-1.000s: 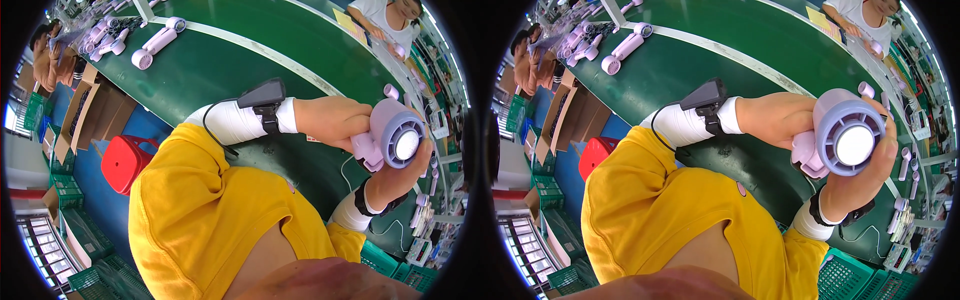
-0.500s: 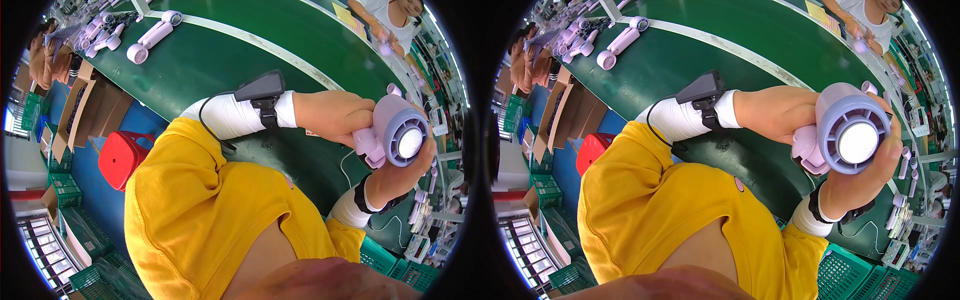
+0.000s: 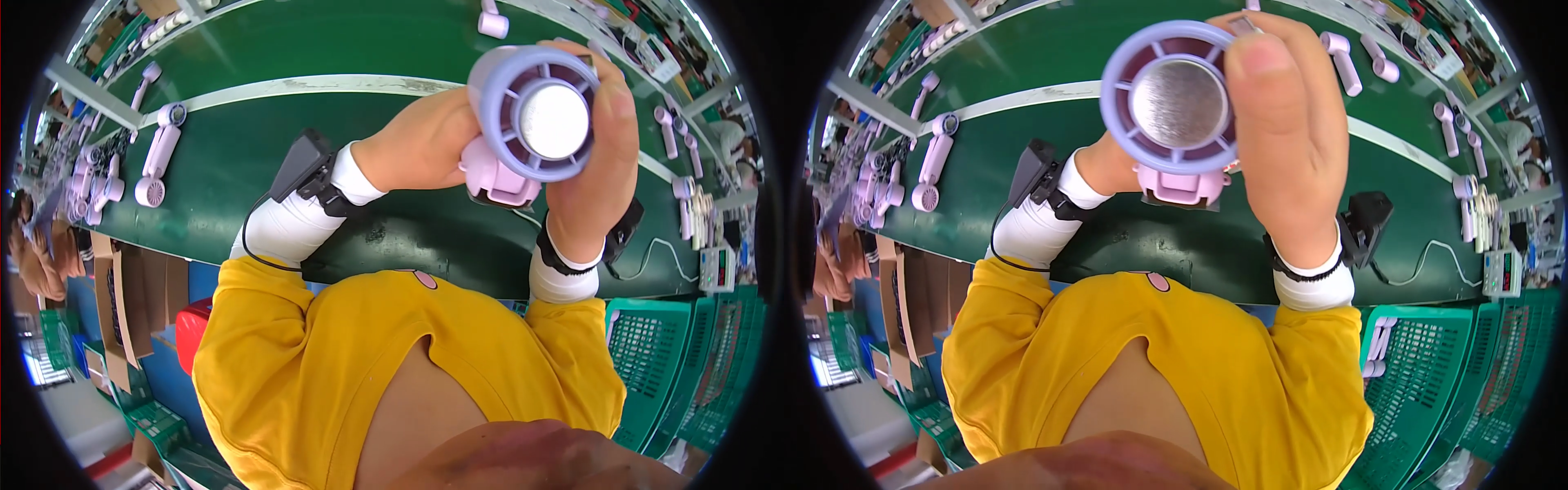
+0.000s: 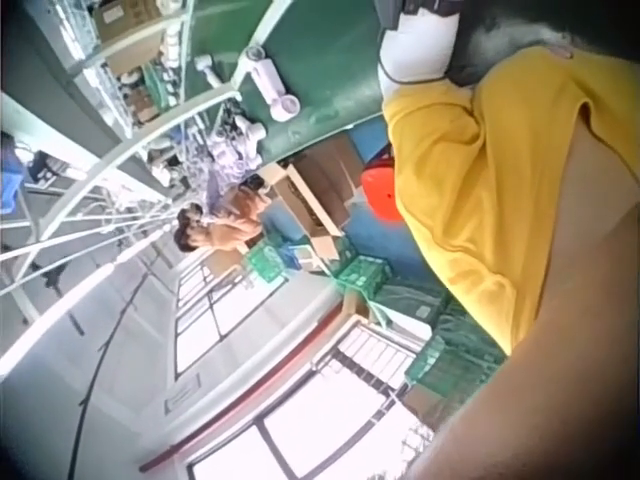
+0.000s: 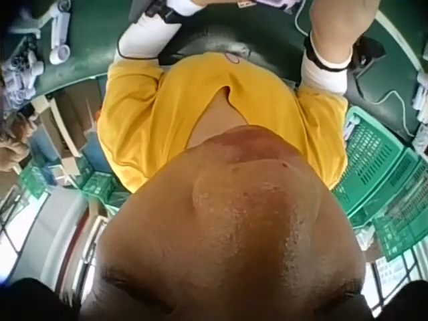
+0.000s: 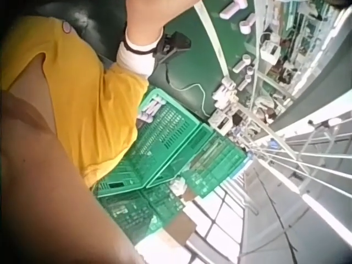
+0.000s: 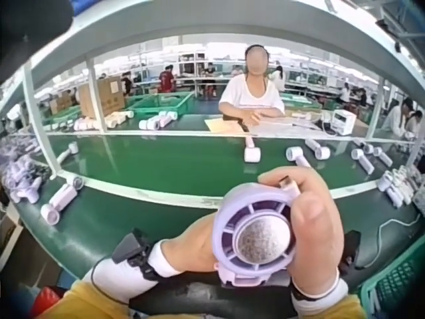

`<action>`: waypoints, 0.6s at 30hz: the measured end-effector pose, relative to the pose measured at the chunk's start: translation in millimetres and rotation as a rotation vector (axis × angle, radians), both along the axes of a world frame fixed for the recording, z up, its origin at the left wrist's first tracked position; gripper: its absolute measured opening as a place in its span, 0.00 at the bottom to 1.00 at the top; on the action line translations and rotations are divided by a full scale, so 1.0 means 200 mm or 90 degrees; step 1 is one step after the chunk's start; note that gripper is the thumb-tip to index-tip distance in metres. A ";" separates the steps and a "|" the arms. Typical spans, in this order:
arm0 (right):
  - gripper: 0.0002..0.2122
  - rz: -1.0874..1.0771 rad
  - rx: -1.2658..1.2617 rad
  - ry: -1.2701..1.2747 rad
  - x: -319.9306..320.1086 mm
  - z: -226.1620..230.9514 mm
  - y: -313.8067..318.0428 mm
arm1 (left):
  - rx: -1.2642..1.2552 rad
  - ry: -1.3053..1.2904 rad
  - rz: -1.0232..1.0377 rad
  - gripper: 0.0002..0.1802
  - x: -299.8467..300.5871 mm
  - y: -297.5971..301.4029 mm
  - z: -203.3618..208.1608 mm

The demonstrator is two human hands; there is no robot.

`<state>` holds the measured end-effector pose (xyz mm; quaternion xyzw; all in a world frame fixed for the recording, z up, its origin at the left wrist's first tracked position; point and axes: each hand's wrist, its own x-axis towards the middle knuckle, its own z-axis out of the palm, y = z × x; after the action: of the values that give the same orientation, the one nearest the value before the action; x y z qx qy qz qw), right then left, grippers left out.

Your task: The person picks up handheld fans one by one or in pairs, presses their buttons to check the digital display, and places them back on the conveyor belt.

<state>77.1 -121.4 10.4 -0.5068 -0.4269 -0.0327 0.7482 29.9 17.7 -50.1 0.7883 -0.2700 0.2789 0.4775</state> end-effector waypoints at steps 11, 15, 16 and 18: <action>0.19 0.013 -0.126 0.031 0.00 0.02 -0.05 | 0.137 -0.108 0.097 0.28 0.00 -0.04 -0.03; 0.18 -0.075 -0.004 0.000 0.05 0.00 -0.02 | 0.051 -0.054 0.091 0.29 -0.02 -0.11 -0.06; 0.18 -0.080 -0.002 -0.001 0.05 -0.01 -0.03 | -0.009 0.036 0.031 0.29 -0.03 -0.13 -0.05; 0.18 -0.193 0.030 -0.149 0.05 0.00 -0.04 | -0.128 0.216 -0.089 0.28 -0.06 -0.14 -0.01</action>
<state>86.8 -128.7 9.9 -0.5404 -0.4286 -0.2141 0.6917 18.1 -11.1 -52.6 0.7519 -0.2103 0.1338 0.6104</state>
